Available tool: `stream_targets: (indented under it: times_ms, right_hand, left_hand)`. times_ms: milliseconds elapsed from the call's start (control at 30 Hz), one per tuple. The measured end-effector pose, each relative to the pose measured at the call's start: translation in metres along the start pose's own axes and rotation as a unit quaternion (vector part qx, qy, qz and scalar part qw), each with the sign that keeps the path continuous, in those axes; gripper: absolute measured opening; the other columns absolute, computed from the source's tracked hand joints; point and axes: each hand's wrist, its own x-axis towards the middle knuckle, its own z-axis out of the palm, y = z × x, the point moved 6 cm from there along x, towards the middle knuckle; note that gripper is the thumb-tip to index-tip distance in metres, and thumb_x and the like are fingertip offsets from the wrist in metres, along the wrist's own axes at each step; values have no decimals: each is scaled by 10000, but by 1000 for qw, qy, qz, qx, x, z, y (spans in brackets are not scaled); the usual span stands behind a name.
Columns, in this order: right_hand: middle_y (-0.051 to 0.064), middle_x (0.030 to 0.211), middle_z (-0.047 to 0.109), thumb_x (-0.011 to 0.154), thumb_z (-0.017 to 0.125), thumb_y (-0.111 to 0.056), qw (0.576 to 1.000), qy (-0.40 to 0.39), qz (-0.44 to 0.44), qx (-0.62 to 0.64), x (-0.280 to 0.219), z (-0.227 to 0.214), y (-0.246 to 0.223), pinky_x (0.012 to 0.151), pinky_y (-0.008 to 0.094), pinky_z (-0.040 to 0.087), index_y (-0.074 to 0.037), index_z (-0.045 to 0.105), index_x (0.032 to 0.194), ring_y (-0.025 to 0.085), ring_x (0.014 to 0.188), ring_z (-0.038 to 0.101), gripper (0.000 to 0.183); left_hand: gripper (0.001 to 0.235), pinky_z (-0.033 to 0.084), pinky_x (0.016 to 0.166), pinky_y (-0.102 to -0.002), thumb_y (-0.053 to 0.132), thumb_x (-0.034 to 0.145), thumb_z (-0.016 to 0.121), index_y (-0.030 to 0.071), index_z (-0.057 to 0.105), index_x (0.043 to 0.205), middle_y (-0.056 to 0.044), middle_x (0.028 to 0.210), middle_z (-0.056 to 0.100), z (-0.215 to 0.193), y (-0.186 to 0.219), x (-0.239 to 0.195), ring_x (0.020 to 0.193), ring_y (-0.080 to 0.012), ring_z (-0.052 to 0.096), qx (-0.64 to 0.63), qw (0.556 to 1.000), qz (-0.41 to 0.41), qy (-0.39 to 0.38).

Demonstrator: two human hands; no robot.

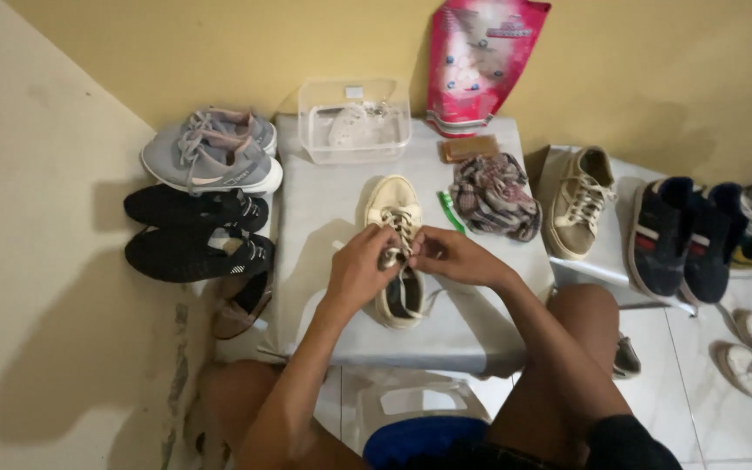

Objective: The person laces a beige sneaker, then uses a green toothbrush to scrub the shoe's surface. They dip the toothbrush into a container of soapy water and continue scrubbing the shoe. The person then re-laces the shoe and ties the laces.

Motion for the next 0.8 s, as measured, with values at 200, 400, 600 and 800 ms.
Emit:
stream_targets:
  times_ms: [200,400,600,800]
  right_hand:
    - [46,771,664,920,732,-90,997,-9,12,73,8,-1,22,612,254,542,-61,670,975,153,732,648,88]
    - [47,758,691,927,724,-61,999,-23,-21,37,9,-6,-1,672,283,553,-74,658,933,148,744,654,68]
    - [49,748,701,924,728,-67,999,-28,-5,44,9,-9,-11,685,293,567,-55,688,921,156,745,686,43]
    - [48,752,694,922,733,-84,999,-33,-9,36,13,-13,-18,664,284,545,-57,687,899,154,738,655,58]
  left_hand:
    - [392,573,860,-493,225,812,778,238,539,1123,-34,1047,621,4,-7,6,1065,-312,677,3,999,13,-30]
    - [383,576,846,-516,186,830,758,175,540,1145,-84,1087,627,-3,-2,13,1077,-344,680,-4,998,31,-61]
    - [419,575,832,-536,191,822,774,165,517,1151,-100,1100,618,0,-4,16,1089,-369,676,-17,995,42,-91]
    - [429,576,852,-526,252,810,806,176,528,1127,-88,1081,617,-3,-2,20,1073,-378,682,-22,993,41,-110]
